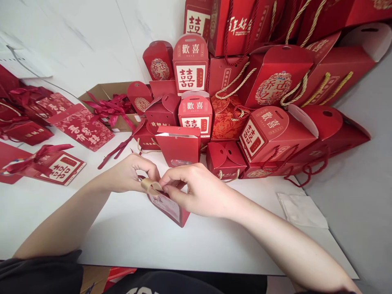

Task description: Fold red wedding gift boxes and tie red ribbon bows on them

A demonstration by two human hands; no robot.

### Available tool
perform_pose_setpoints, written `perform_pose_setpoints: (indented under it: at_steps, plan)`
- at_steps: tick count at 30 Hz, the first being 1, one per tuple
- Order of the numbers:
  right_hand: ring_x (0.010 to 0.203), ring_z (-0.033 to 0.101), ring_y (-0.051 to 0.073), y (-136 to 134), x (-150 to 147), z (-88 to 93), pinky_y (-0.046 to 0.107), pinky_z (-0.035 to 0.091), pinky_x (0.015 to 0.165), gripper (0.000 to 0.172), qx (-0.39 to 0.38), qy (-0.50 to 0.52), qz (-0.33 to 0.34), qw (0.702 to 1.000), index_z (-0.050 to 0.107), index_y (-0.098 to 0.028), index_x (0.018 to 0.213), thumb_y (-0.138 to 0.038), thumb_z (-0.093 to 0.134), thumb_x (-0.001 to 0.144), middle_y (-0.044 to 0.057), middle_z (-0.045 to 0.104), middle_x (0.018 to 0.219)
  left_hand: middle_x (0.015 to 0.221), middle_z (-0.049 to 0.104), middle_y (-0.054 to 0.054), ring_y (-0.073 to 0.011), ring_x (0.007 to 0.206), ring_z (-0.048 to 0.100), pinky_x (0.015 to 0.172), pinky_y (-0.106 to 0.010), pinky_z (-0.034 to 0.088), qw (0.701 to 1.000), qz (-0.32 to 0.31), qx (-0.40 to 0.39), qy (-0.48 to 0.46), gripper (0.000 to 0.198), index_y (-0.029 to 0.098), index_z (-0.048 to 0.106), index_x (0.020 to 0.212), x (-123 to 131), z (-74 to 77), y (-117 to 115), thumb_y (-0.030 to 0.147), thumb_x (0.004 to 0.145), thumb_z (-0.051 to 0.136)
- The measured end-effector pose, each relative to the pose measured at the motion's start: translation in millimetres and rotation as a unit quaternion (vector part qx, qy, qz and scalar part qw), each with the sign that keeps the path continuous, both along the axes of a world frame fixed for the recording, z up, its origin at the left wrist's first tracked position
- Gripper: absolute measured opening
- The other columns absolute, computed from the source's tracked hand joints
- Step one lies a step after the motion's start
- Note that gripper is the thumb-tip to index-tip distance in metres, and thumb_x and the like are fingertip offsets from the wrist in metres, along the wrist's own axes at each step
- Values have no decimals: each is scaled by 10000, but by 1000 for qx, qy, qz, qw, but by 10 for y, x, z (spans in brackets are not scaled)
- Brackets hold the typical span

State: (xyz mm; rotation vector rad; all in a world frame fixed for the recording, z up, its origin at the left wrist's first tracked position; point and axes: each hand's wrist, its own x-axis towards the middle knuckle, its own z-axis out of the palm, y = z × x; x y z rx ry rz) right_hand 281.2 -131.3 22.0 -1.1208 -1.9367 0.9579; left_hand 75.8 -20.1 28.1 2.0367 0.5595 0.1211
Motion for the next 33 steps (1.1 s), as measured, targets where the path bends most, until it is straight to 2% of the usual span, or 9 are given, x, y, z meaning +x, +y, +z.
perform_pose_setpoints:
  at_steps: [6,12,14,18,20,23,25,29,33]
  plan:
    - [795,626,118,118,41,-99,230,467,733,60,-35,48,51,997,636,-176,926,-155,580,916,12,698,903,657,687,-18,-94,591,591,538,-178,444,999,-13,2,-41,176,135,687,645,-15,-73,31,247,699,810]
    - [796,561,114,196,31,-174,234,440,754,37,46,18,146,988,594,-176,886,-177,599,923,12,639,881,735,702,-33,-136,705,621,666,-239,477,990,-108,42,-85,130,164,702,707,-8,-142,64,262,754,773]
    - [811,549,111,170,32,-160,229,429,762,53,73,6,149,986,577,-179,885,-141,586,920,10,625,907,786,679,-33,-148,757,605,711,-260,475,985,-95,100,-102,186,169,671,727,-2,-129,63,307,726,796]
    - [760,527,111,82,18,-124,231,424,717,105,103,-37,39,993,541,-190,886,-85,542,895,-4,572,867,809,584,0,-133,735,522,666,-252,423,952,73,271,-121,427,176,550,749,-2,-38,-4,400,589,876]
    - [732,527,116,51,-11,-130,239,428,686,110,107,-51,-43,992,527,-194,860,-88,558,857,-7,556,843,765,576,17,-123,709,511,649,-243,404,938,127,308,-93,372,178,548,762,-3,19,-90,384,657,840]
    - [686,540,127,30,-80,-173,254,437,649,103,99,-71,-128,984,516,-203,817,-113,565,823,-7,561,811,764,618,20,-112,710,544,669,-231,410,951,108,286,-36,129,183,602,793,2,88,-272,279,874,628]
    - [662,550,135,21,-130,-209,264,444,633,81,99,-85,-163,978,514,-208,805,-139,549,830,-3,567,796,735,615,21,-102,675,542,651,-224,403,959,87,269,-12,209,180,606,770,7,114,-394,227,939,492]
    - [648,561,149,0,-203,-266,274,448,617,88,131,-91,-207,965,492,-215,781,-166,549,826,11,586,787,687,614,29,-86,528,478,559,-231,373,961,93,261,13,171,183,637,852,12,108,-536,306,913,535]
    - [616,546,148,-20,-235,-282,276,436,596,73,164,-106,-213,958,519,-211,782,-178,546,841,15,593,749,664,622,29,-94,550,504,542,-215,375,962,136,238,13,173,190,674,884,19,47,-526,275,906,525]
